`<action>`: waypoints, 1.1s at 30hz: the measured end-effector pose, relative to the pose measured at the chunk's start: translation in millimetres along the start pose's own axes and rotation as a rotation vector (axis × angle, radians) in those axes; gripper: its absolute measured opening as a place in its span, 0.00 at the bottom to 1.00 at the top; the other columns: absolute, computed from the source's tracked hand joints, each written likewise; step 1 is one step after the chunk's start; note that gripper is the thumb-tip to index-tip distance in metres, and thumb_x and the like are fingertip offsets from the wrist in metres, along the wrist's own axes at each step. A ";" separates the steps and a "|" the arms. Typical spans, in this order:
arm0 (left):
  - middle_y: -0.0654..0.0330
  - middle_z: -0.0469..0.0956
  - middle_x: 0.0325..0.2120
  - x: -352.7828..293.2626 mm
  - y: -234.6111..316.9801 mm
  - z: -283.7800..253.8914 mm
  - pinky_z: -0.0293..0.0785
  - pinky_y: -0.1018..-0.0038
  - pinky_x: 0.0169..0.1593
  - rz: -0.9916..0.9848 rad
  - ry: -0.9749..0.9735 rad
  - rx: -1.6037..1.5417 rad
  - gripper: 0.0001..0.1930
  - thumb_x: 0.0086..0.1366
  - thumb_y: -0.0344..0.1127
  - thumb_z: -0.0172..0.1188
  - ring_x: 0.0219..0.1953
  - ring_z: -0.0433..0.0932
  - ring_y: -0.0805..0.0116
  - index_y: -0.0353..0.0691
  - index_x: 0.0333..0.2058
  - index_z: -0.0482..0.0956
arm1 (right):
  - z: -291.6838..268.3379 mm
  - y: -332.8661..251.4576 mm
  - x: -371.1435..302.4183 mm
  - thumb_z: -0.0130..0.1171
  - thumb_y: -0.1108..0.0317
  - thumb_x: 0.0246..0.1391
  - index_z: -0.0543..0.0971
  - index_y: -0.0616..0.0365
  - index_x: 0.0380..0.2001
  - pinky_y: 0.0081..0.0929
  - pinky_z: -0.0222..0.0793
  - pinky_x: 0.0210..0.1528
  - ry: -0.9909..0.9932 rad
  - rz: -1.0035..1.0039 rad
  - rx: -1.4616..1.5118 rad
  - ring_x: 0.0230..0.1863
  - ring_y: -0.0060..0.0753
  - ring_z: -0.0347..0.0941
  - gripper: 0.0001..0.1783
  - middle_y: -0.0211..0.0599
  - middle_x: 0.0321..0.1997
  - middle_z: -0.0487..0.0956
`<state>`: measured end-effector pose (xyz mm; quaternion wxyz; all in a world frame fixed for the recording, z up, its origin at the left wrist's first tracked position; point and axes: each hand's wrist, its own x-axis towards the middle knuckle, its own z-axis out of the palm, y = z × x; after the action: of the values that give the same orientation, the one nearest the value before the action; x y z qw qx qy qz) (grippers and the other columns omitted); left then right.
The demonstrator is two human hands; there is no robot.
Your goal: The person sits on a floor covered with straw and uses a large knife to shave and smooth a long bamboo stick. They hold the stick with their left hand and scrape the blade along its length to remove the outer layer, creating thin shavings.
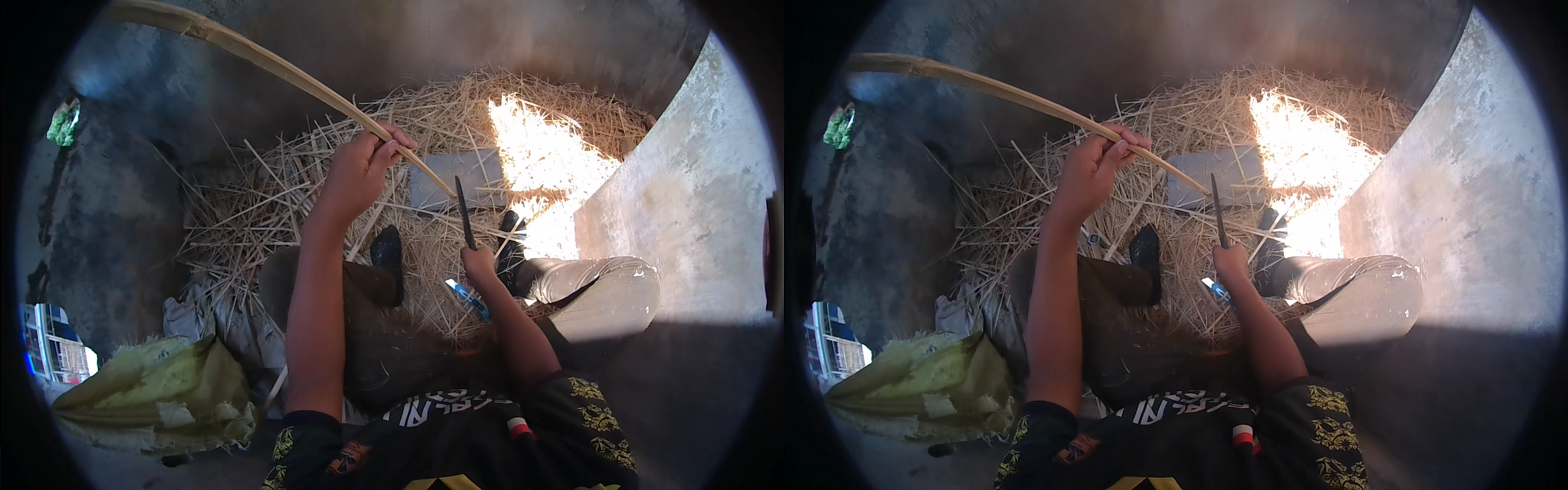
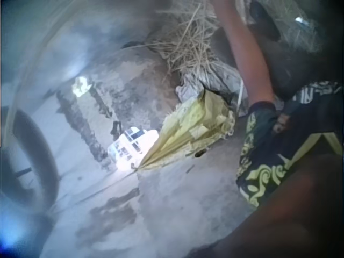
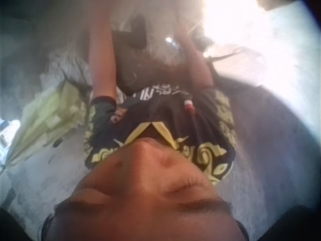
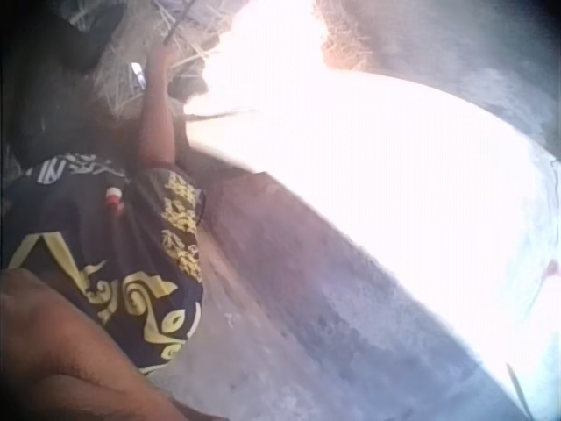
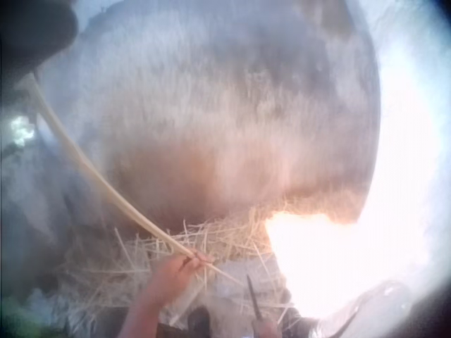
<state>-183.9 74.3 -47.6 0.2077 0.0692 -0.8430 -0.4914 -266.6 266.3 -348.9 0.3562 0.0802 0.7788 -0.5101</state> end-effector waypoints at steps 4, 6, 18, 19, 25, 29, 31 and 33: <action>0.53 0.79 0.45 -5.7 9.8 2.5 0.78 0.69 0.57 0.004 0.022 0.037 0.09 0.74 0.27 0.43 0.52 0.79 0.61 0.32 0.43 0.73 | -6.5 -16.1 1.6 0.60 0.58 0.51 0.71 0.63 0.15 0.37 0.63 0.15 0.103 -0.266 -0.170 0.09 0.33 0.63 0.20 0.36 0.13 0.71; 0.54 0.79 0.45 -2.9 7.8 4.1 0.78 0.69 0.58 0.038 0.020 0.050 0.09 0.74 0.27 0.44 0.52 0.79 0.62 0.33 0.44 0.74 | -8.4 -30.9 -2.5 0.60 0.56 0.51 0.74 0.68 0.18 0.40 0.65 0.23 0.195 -0.436 -0.189 0.16 0.40 0.69 0.22 0.43 0.16 0.75; 0.61 0.82 0.40 7.9 5.1 19.3 0.70 0.77 0.38 0.028 0.062 0.223 0.10 0.73 0.31 0.48 0.28 0.70 0.78 0.36 0.43 0.79 | -8.0 4.2 36.8 0.59 0.62 0.53 0.74 0.65 0.21 0.30 0.70 0.27 0.158 -0.193 -0.299 0.21 0.31 0.75 0.16 0.35 0.16 0.72; 0.61 0.82 0.40 3.0 5.6 16.1 0.70 0.77 0.38 0.022 0.057 0.239 0.10 0.73 0.31 0.48 0.28 0.70 0.77 0.37 0.43 0.79 | -10.0 -0.5 28.9 0.59 0.61 0.53 0.74 0.66 0.21 0.30 0.71 0.27 0.214 -0.230 -0.330 0.22 0.34 0.76 0.17 0.36 0.16 0.72; 0.58 0.82 0.41 -2.6 9.5 9.7 0.73 0.74 0.49 -0.069 -0.019 0.283 0.10 0.73 0.31 0.47 0.43 0.78 0.74 0.36 0.44 0.78 | -26.2 -73.3 -12.9 0.58 0.62 0.54 0.69 0.58 0.14 0.29 0.61 0.16 0.251 -0.595 0.235 0.13 0.26 0.67 0.19 0.29 0.13 0.69; 0.58 0.81 0.41 -1.2 10.3 12.9 0.73 0.72 0.52 -0.020 -0.080 0.126 0.10 0.74 0.30 0.47 0.47 0.78 0.72 0.36 0.45 0.77 | -13.8 -51.9 -1.9 0.58 0.61 0.54 0.69 0.59 0.15 0.29 0.62 0.16 0.197 -0.594 0.226 0.13 0.26 0.67 0.19 0.31 0.13 0.70; 0.58 0.81 0.41 2.2 5.6 11.0 0.73 0.71 0.53 -0.021 -0.087 0.190 0.09 0.74 0.30 0.46 0.47 0.78 0.70 0.35 0.44 0.76 | -5.2 -24.2 15.5 0.58 0.58 0.53 0.74 0.65 0.18 0.37 0.63 0.23 0.136 -0.377 -0.030 0.17 0.39 0.71 0.20 0.42 0.16 0.74; 0.57 0.81 0.41 3.6 4.9 10.8 0.74 0.71 0.53 -0.041 -0.087 0.233 0.09 0.74 0.30 0.46 0.47 0.78 0.69 0.35 0.44 0.74 | -11.2 -19.2 19.7 0.58 0.57 0.52 0.77 0.70 0.21 0.45 0.64 0.29 0.163 -0.277 -0.263 0.22 0.50 0.73 0.22 0.51 0.18 0.77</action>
<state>-191.3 84.2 -47.0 0.1512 0.0886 -0.9009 -0.3970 -295.7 262.1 -344.7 0.2259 -0.0338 0.8685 -0.4399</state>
